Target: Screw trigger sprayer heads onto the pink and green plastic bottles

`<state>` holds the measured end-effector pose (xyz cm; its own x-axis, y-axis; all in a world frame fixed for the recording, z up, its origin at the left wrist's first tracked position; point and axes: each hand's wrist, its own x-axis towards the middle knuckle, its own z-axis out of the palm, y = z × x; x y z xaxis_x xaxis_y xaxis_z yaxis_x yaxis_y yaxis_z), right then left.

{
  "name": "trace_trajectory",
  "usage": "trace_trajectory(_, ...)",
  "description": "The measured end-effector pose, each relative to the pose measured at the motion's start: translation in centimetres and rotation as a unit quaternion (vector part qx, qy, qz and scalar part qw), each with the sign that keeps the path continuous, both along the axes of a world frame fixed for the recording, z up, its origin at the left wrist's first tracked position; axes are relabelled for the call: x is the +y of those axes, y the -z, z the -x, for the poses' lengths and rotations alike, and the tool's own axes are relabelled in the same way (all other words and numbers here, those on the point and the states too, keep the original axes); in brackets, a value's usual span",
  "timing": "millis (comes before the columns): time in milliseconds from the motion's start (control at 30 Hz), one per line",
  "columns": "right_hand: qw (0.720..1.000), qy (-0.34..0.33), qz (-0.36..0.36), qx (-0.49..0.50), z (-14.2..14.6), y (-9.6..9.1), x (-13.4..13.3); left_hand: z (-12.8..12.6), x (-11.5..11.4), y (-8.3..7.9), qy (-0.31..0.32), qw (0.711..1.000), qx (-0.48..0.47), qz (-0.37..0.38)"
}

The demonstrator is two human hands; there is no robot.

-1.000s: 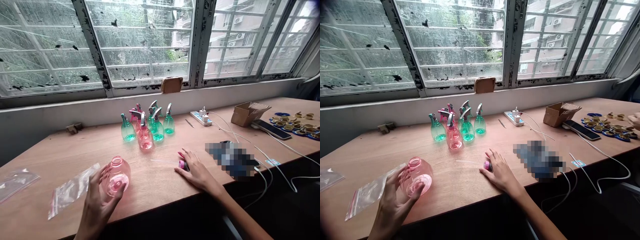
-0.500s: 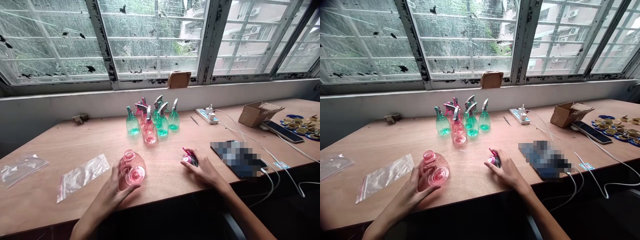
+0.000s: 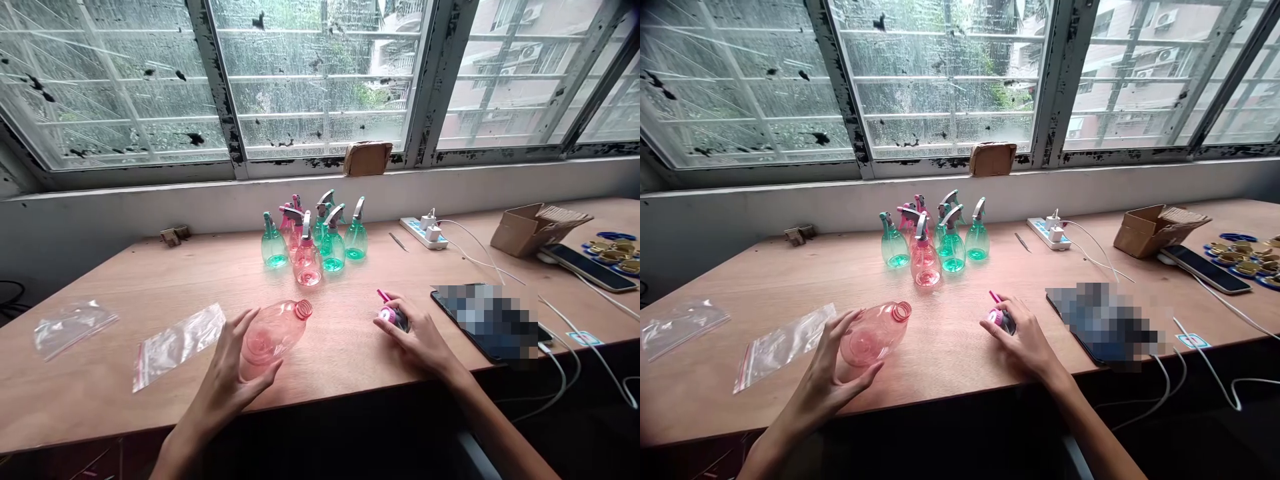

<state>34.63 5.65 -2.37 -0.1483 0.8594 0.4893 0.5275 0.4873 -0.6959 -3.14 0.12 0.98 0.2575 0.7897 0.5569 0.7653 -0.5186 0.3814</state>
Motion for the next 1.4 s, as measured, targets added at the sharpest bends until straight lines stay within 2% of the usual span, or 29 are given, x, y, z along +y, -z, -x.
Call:
trace_trajectory(233,0.995,-0.005,-0.097,-0.030,0.2,0.0,-0.4,-0.1,0.1,-0.2,0.017,0.999,0.023,-0.019)
trace_trajectory(400,0.992,-0.003,-0.090,-0.089,0.5,-0.3,-0.5,-0.5,-0.2,-0.6,0.024,0.999,0.037,-0.017)
trace_trajectory(633,0.987,-0.039,-0.111,-0.107,1.1,-0.3,-0.9,-0.8,-0.5,-0.6,0.048,0.994,0.097,-0.016)
trace_trajectory(867,0.986,-0.073,-0.124,-0.086,2.0,-0.4,-1.0,-3.8,-1.7,-0.3,0.073,0.994,0.079,0.025)
trace_trajectory(1000,0.986,-0.081,-0.125,-0.072,3.0,-0.3,-1.2,-5.3,-1.6,0.0,0.086,0.994,0.051,0.039)
trace_trajectory(1100,0.993,-0.065,-0.094,-0.011,3.7,-0.1,-1.6,-5.2,-1.1,0.0,0.091,0.994,0.011,0.056)
trace_trajectory(1200,0.987,-0.083,-0.002,0.138,4.4,0.1,-2.0,-4.8,-1.1,-0.1,0.088,0.990,-0.035,0.101)
trace_trajectory(1300,0.940,-0.132,0.119,0.290,5.0,-0.2,-2.2,-4.6,-1.3,-0.2,0.095,0.985,-0.064,0.128)
trace_trajectory(1400,0.890,-0.161,0.213,0.369,5.1,-0.7,-2.2,-4.6,-1.4,-0.2,0.101,0.983,-0.075,0.137)
